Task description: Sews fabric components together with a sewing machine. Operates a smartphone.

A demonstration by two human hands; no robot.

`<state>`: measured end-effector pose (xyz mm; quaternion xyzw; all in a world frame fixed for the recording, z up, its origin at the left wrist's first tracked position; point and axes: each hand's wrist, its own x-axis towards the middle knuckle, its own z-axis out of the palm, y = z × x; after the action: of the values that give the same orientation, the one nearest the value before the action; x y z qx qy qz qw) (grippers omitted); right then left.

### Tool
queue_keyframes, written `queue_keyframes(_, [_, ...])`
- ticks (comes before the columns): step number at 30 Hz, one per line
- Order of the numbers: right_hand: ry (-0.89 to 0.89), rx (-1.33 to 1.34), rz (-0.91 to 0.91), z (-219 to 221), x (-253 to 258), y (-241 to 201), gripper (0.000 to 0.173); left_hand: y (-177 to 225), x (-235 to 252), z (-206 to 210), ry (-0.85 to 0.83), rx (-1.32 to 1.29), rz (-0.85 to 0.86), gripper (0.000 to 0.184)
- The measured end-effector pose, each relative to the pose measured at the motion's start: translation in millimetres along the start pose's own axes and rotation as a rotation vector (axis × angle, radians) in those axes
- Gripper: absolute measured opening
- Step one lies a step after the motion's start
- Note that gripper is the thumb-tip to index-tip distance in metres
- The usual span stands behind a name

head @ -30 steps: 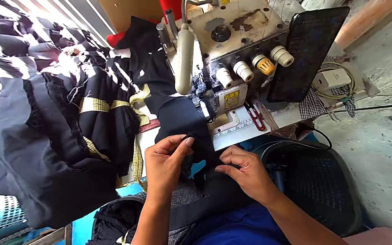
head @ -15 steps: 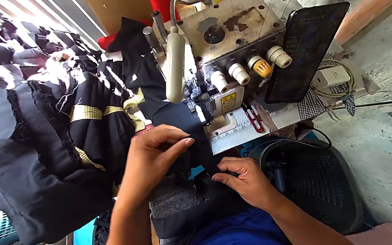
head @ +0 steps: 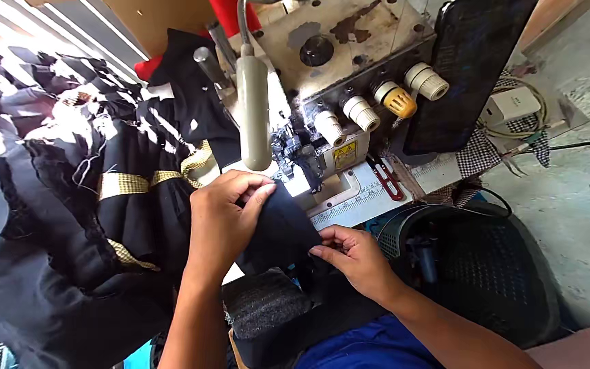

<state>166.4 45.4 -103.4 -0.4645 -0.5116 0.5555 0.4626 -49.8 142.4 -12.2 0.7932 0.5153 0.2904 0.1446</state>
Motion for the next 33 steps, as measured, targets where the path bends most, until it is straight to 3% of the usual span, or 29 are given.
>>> queue_keyframes(14, [0.035,-0.112,-0.037,-2.8,-1.8,-4.6,0.018,3.5,5.8,3.3,0.05,0.029,-0.004,0.012])
queue_keyframes(18, [0.082,-0.222,-0.159,-4.2,0.2,2.1,0.02,7.9,4.7,5.6,0.098,0.008,-0.053,0.011])
queue_keyframes(21, [0.104,-0.285,-0.243,-5.8,-2.2,3.0,0.019,18.1,-5.9,12.6,0.177,0.13,-0.058,0.013])
queue_keyframes(27, [-0.089,-0.045,-0.241,-16.5,-12.1,-2.7,0.023,38.6,-43.4,42.3,0.177,0.292,-0.019,0.031])
queue_keyframes(33, [-0.049,0.014,-0.145,-12.9,-4.0,-9.4,0.015,31.7,-28.2,46.5,0.2,0.25,-0.036,0.032])
